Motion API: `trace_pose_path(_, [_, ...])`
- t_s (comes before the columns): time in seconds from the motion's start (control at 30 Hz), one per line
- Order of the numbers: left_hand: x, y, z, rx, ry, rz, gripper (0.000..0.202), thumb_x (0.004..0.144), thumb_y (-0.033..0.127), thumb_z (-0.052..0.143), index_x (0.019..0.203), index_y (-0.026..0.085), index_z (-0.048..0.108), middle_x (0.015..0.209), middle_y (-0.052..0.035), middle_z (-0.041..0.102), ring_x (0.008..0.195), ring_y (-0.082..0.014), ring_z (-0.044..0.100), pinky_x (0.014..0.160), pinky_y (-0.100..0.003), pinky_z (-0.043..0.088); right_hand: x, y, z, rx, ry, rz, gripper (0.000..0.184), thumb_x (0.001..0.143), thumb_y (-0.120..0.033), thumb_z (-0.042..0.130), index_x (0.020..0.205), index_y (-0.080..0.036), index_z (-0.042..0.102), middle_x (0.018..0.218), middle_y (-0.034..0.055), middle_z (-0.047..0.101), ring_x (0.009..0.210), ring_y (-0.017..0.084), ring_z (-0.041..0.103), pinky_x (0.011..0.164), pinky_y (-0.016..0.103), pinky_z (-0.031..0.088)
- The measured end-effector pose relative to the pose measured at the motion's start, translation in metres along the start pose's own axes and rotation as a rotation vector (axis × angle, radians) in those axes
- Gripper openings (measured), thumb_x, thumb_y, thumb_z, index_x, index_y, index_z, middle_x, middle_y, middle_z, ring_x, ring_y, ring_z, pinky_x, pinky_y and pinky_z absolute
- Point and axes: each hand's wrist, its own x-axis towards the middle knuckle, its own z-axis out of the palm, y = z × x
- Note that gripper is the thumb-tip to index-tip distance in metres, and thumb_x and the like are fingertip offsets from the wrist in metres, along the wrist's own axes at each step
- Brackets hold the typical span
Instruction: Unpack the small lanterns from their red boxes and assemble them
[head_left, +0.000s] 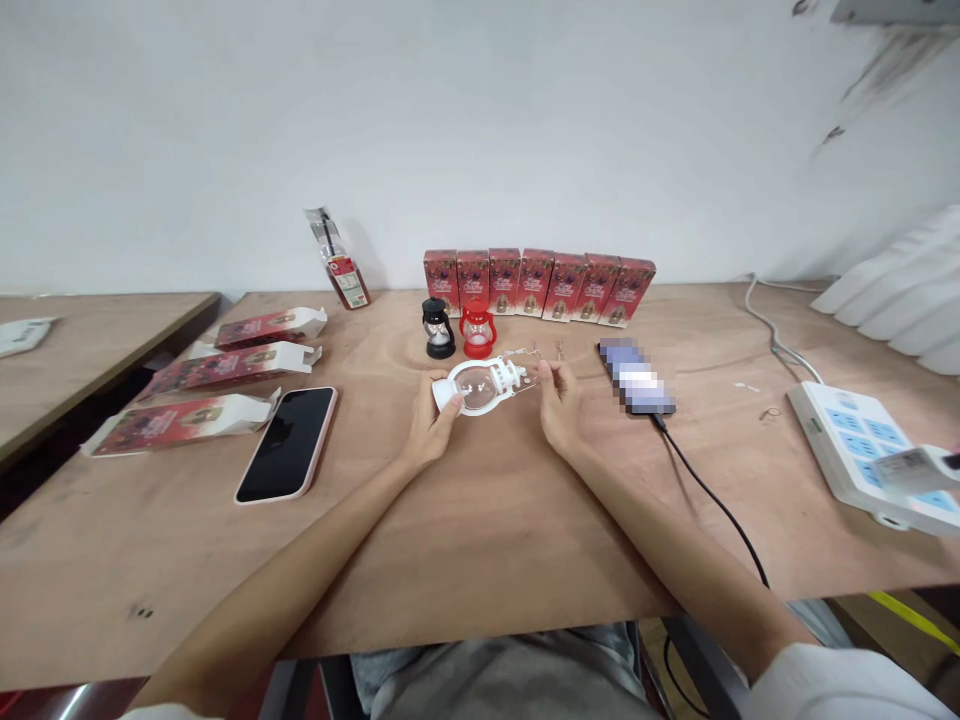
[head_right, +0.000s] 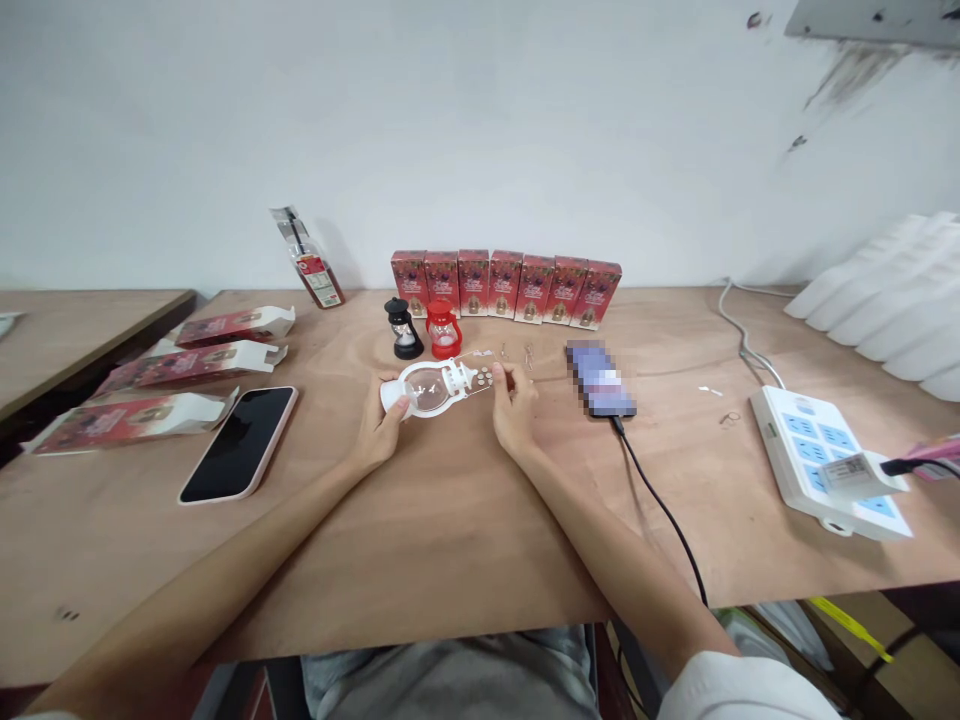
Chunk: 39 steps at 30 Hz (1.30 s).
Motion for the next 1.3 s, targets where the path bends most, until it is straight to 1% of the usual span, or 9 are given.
trace_pose_path(0.1, [-0.001,-0.002,-0.001,-0.048,-0.022,-0.025,0.031,0.086,0.048,0.044,0.097,0.02,0.045,0.075,0.0,0.053,0.063,-0.0137,0.05,0.059,-0.027,0.041,0.002,0.0,-0.002,-0.049,-0.147,0.055,0.035,0.089,-0.045,0.042,0.066,-0.02,0.05,0.059,-0.0033,0.05,0.061,0.013,0.047,0.062,0.026,0.034])
trace_pose_path(0.23, [0.001,-0.002,-0.002,0.016,0.011,-0.022,0.033,0.085,0.052,0.043,0.093,0.019,0.046,0.076,-0.0008,0.054,0.064,-0.0145,0.052,0.06,-0.028,0.041,0.0,-0.002,-0.002,-0.017,-0.257,0.11,0.04,0.089,-0.045,0.04,0.057,-0.021,0.038,0.052,-0.0049,0.042,0.055,0.012,0.04,0.059,0.026,0.03])
trace_pose_path(0.53, [-0.002,-0.004,0.005,0.011,0.034,-0.012,0.034,0.086,0.053,0.04,0.095,0.02,0.044,0.08,-0.0019,0.058,0.069,-0.0156,0.056,0.063,-0.029,0.045,0.0,0.002,0.012,0.62,-0.36,0.478,0.037,0.071,-0.048,0.064,0.063,-0.021,0.04,0.055,-0.0072,0.037,0.047,0.007,0.03,0.046,0.021,0.025])
trace_pose_path(0.77, [0.002,-0.013,0.008,-0.033,0.083,-0.15,0.034,0.084,0.053,0.047,0.093,0.021,0.045,0.077,-0.0009,0.057,0.067,-0.0152,0.056,0.059,-0.027,0.044,-0.005,-0.006,0.015,0.651,-0.415,0.44,0.037,0.077,-0.046,0.061,0.062,-0.02,0.038,0.055,-0.008,0.035,0.046,0.006,0.033,0.045,0.019,0.029])
trace_pose_path(0.83, [0.003,-0.015,0.008,-0.089,0.12,-0.171,0.036,0.084,0.055,0.046,0.094,0.021,0.044,0.078,-0.0007,0.055,0.066,-0.0139,0.055,0.057,-0.026,0.044,0.001,-0.004,0.013,0.646,-0.366,0.412,0.036,0.078,-0.047,0.06,0.063,-0.02,0.04,0.054,-0.0083,0.036,0.045,0.006,0.033,0.045,0.018,0.03])
trace_pose_path(0.93, [0.005,-0.018,0.007,-0.161,0.214,-0.209,0.036,0.084,0.056,0.045,0.096,0.022,0.041,0.081,-0.0001,0.053,0.066,-0.0121,0.054,0.056,-0.023,0.044,0.016,0.001,0.004,0.639,-0.159,0.411,0.031,0.079,-0.044,0.06,0.065,-0.021,0.044,0.051,-0.0088,0.039,0.043,0.005,0.033,0.043,0.017,0.03])
trace_pose_path(1.07, [0.01,-0.017,0.005,-0.16,0.342,-0.174,0.039,0.078,0.052,0.055,0.099,0.022,0.041,0.094,-0.0027,0.052,0.084,-0.0142,0.056,0.071,-0.027,0.048,0.042,0.01,-0.011,0.605,0.098,0.628,0.02,0.083,-0.031,0.055,0.068,-0.02,0.048,0.051,-0.0079,0.045,0.04,0.005,0.036,0.041,0.016,0.033])
trace_pose_path(1.17, [0.011,-0.01,0.004,-0.133,0.385,-0.085,0.045,0.072,0.046,0.065,0.102,0.021,0.041,0.101,-0.0049,0.051,0.094,-0.0161,0.055,0.083,-0.031,0.047,0.059,0.017,-0.011,0.59,0.14,0.737,0.018,0.085,-0.023,0.047,0.067,-0.02,0.046,0.047,-0.0076,0.044,0.037,0.005,0.036,0.039,0.016,0.036])
trace_pose_path(1.3, [0.008,-0.003,0.007,-0.109,0.363,-0.001,0.059,0.062,0.035,0.075,0.107,0.021,0.039,0.106,-0.006,0.051,0.098,-0.0176,0.056,0.089,-0.033,0.046,0.08,0.024,0.006,0.59,0.151,0.763,0.025,0.086,-0.018,0.039,0.061,-0.021,0.039,0.047,-0.0068,0.043,0.037,0.006,0.039,0.042,0.017,0.043])
